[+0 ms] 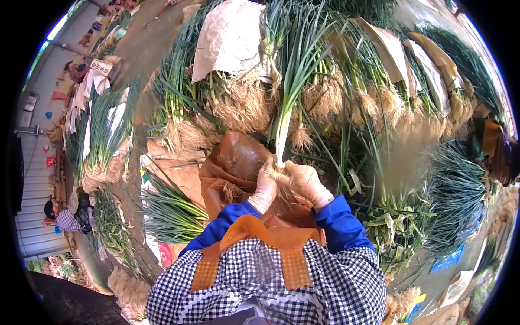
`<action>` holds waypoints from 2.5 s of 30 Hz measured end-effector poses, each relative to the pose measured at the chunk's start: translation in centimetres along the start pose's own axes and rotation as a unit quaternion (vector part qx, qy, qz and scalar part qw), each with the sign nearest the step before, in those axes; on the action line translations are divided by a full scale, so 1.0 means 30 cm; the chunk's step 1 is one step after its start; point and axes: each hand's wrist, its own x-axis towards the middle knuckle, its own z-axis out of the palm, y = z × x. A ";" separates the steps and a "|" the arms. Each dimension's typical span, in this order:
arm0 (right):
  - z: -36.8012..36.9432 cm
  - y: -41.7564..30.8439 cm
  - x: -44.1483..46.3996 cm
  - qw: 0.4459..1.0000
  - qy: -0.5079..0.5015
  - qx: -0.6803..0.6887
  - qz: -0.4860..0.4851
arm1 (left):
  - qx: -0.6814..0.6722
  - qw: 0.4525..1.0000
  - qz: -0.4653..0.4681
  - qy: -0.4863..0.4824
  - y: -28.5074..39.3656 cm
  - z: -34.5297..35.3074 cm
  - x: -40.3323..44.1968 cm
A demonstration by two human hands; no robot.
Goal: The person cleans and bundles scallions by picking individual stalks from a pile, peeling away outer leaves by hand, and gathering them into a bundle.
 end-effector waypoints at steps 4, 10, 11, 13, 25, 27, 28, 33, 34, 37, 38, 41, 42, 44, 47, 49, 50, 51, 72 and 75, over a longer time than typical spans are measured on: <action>0.013 -0.004 -0.088 0.979 -0.001 0.100 -0.179 | 0.107 0.994 -0.015 0.020 0.048 0.018 0.002; -0.107 0.114 -0.135 0.931 -0.235 -0.254 0.118 | 0.021 0.998 -0.050 0.019 0.022 -0.006 0.056; -0.093 0.110 -0.108 0.989 -0.092 -0.078 0.088 | 0.097 0.994 -0.030 0.029 0.012 -0.010 0.057; -0.054 0.061 -0.047 0.990 0.066 0.113 0.042 | 0.120 0.992 0.019 -0.022 0.003 -0.003 0.034; -0.013 0.169 -0.196 0.967 -0.109 0.083 -0.213 | 0.011 1.000 -0.021 -0.002 0.025 -0.006 0.064; -0.028 0.158 -0.154 0.991 -0.093 -0.054 -0.081 | 0.098 0.995 0.018 -0.003 0.012 0.020 0.048; -0.065 0.091 -0.117 0.999 -0.012 0.024 0.027 | 0.115 0.993 0.026 0.003 0.012 0.039 0.038; 0.022 0.011 -0.045 0.979 -0.030 0.202 0.012 | 0.084 0.995 0.047 -0.025 0.031 0.018 0.041; -0.005 0.010 -0.074 0.980 -0.109 0.152 -0.067 | 0.033 0.999 0.038 0.010 0.026 0.009 0.061; -0.125 0.011 -0.201 0.944 -0.221 0.178 -0.166 | 0.025 0.999 0.029 0.002 0.070 0.033 0.047; -0.174 0.060 -0.243 0.944 -0.247 0.166 -0.143 | 0.023 0.999 0.027 0.000 0.065 0.027 0.053; -0.189 0.209 -0.211 0.908 -0.214 -0.323 0.160 | 0.175 0.977 0.108 -0.052 0.044 0.025 0.037; -0.190 0.224 -0.181 0.948 -0.068 -0.288 0.114 | 0.343 0.922 0.171 -0.045 0.059 0.043 0.008; -0.188 0.115 -0.098 0.983 0.180 0.022 0.020 | 0.330 0.921 0.180 -0.098 0.080 0.074 -0.030; -0.159 0.003 0.007 0.987 0.155 -0.034 0.004 | 0.492 0.840 0.220 -0.065 0.076 0.070 -0.054; -0.108 0.001 0.068 0.987 0.056 -0.148 0.038 | 0.640 0.712 0.287 -0.029 0.056 0.044 -0.041; -0.083 0.012 0.077 0.995 0.045 -0.088 0.014 | 0.664 0.677 0.316 -0.033 0.055 0.035 -0.043; -0.055 0.033 0.080 0.996 0.060 -0.060 -0.038 | 0.658 0.688 0.306 -0.029 0.057 0.027 -0.043; 0.049 0.034 0.045 0.849 -0.013 0.525 0.055 | 0.578 0.785 0.211 -0.073 0.030 -0.033 0.040; -0.027 -0.017 -0.027 0.848 -0.072 0.510 0.122 | -0.007 0.983 -0.138 -0.122 -0.007 -0.072 0.121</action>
